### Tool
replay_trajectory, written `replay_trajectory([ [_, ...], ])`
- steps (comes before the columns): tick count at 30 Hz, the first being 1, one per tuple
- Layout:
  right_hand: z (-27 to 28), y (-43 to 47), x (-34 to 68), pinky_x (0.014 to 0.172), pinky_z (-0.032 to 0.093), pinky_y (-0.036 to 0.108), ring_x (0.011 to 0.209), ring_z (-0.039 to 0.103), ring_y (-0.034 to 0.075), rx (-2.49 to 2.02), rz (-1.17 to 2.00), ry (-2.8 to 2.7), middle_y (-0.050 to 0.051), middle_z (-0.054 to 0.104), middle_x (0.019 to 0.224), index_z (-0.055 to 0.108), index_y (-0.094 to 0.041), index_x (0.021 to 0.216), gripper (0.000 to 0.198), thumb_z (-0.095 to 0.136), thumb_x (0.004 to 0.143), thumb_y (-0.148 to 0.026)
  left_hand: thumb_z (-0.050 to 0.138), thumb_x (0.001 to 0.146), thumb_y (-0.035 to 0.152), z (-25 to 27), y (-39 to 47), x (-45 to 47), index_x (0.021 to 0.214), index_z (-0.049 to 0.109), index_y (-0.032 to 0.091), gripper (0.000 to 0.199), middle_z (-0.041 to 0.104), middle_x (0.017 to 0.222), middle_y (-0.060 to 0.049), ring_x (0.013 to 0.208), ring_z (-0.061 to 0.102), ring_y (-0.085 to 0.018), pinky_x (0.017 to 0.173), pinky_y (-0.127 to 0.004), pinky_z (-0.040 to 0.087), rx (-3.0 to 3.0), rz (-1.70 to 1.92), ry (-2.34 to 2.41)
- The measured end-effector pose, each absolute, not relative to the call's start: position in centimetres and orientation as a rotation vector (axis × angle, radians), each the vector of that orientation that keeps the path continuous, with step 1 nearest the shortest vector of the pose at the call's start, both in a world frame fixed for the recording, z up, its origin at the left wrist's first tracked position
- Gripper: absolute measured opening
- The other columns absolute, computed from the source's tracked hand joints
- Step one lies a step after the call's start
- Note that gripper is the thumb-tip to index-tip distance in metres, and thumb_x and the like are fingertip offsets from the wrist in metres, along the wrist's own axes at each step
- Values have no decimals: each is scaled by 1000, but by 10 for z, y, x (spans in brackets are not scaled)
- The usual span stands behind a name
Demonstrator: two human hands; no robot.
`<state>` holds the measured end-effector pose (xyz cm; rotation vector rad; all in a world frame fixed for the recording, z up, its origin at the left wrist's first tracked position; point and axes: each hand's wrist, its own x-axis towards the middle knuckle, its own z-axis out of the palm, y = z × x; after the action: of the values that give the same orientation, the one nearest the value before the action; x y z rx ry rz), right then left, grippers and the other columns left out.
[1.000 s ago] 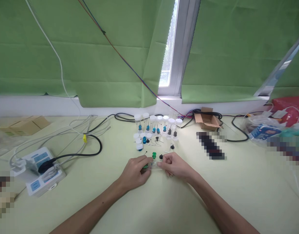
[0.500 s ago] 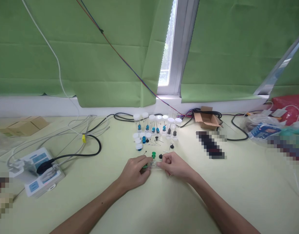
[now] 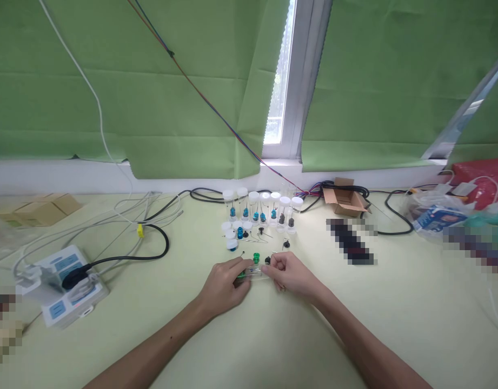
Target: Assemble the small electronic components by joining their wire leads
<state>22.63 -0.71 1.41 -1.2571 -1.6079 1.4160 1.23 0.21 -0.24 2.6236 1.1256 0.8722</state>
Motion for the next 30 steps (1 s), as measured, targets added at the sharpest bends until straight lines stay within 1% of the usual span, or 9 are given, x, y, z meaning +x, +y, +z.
replay_trajectory([
  [6,17,-8,223,44,35,20,40,44,9,-1231,1419,-1536,-6,49,42,46,-20,62,38,67,81,-45,49,79,12,-2,1,13,105,61,20,30,65,80,-1,64,56,-13,59,-24,43,2593,913,1153],
  [12,16,-8,223,44,35,20,40,44,9,-1219,1432,-1517,-6,49,42,47,-20,62,36,66,82,-44,50,77,11,-1,1,14,104,62,20,31,65,79,-1,64,57,-14,59,-24,43,2594,906,1164],
  [23,18,-9,223,45,36,20,40,43,9,-1212,1442,-1523,-7,49,42,45,-21,63,36,64,83,-44,51,77,11,-2,1,14,106,61,20,32,66,80,-1,66,58,-14,60,-24,44,2599,911,1170],
  [30,16,-8,223,44,36,20,39,44,9,-1204,1444,-1529,-7,49,41,45,-21,63,38,65,82,-48,51,77,11,-1,1,14,105,61,21,32,66,81,-2,67,59,-14,60,-24,44,2608,910,1174],
])
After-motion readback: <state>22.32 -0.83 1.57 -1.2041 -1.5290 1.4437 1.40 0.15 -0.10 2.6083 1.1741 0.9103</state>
